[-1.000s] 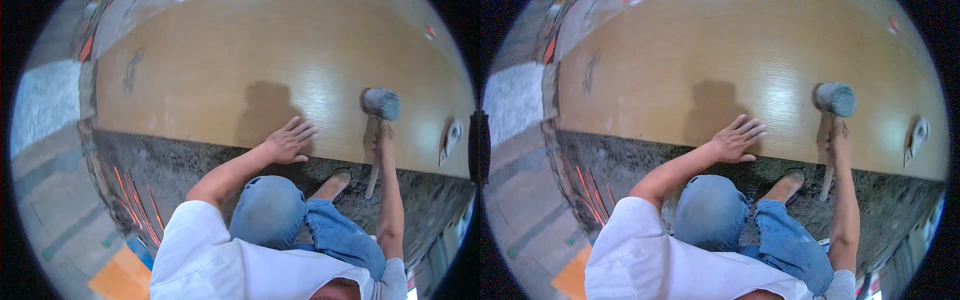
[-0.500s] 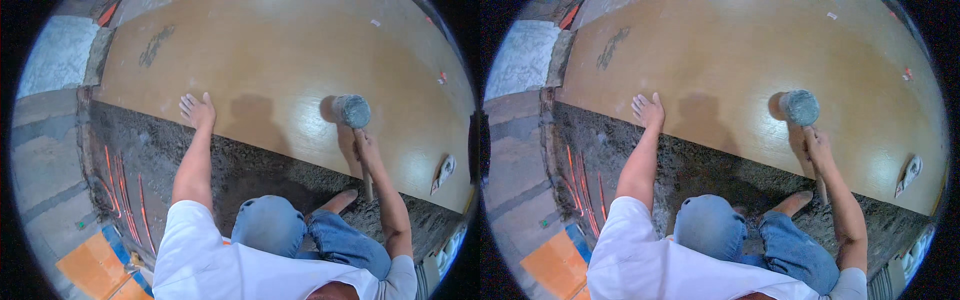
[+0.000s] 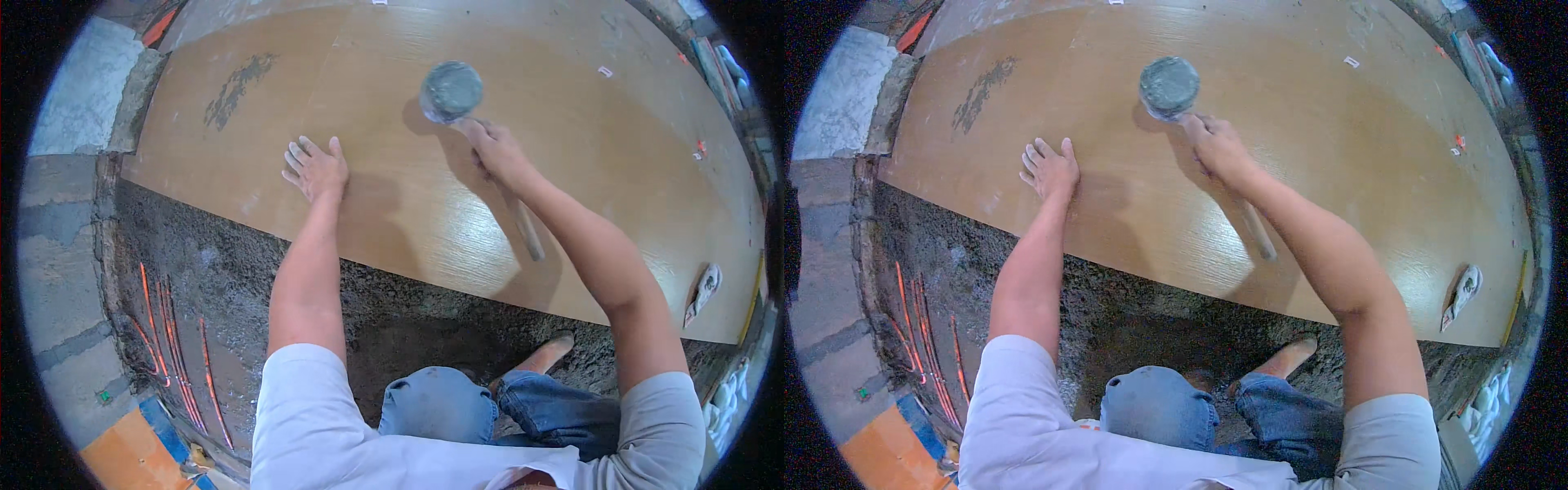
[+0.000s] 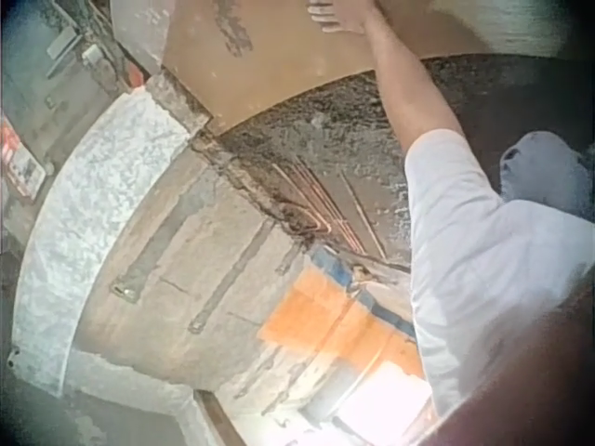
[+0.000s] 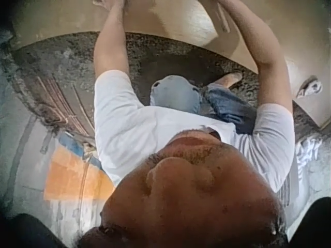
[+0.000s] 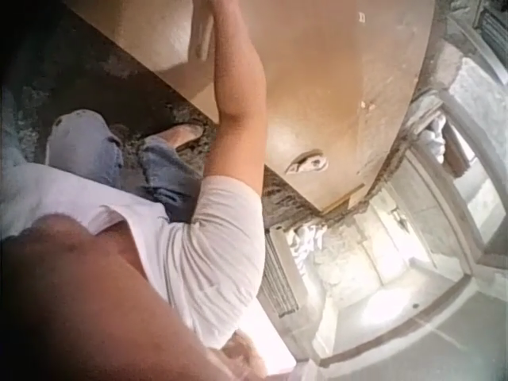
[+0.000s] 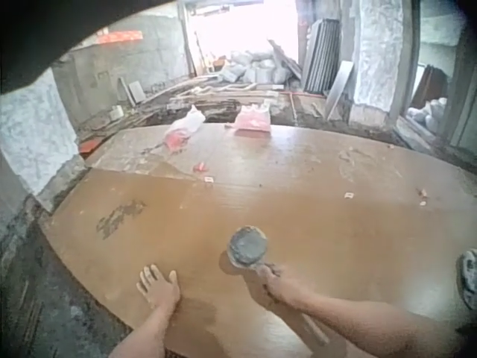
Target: Laying floor tiles and using a rubber mallet to level them.
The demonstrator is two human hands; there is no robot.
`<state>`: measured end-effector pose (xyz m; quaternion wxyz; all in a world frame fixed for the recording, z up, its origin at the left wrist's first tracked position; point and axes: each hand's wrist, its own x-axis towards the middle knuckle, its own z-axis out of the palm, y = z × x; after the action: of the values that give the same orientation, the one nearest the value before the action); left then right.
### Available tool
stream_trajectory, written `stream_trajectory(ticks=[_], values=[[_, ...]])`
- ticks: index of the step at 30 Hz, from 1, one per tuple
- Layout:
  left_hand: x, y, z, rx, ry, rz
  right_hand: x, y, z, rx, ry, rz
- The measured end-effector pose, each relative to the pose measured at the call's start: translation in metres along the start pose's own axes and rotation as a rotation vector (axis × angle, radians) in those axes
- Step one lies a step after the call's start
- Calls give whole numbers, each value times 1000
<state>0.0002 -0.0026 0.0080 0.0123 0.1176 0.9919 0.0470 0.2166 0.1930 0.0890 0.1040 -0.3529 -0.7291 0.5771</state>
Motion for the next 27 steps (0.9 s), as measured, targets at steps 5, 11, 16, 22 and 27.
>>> stream_trajectory(ticks=[5,11,16,22,27], values=[[4,-10,1,10,33,12,41,-8,13,102,14,141],[2,-7,3,9,55,34,65,-1,-17,118,99,219],[-1,-8,-2,45,72,49,60,24,-44,204,220,177],[15,36,17,-238,65,587,70,72,-43,-352,403,-98],[39,185,40,-278,2,1014,59,52,-31,-388,373,-19]])
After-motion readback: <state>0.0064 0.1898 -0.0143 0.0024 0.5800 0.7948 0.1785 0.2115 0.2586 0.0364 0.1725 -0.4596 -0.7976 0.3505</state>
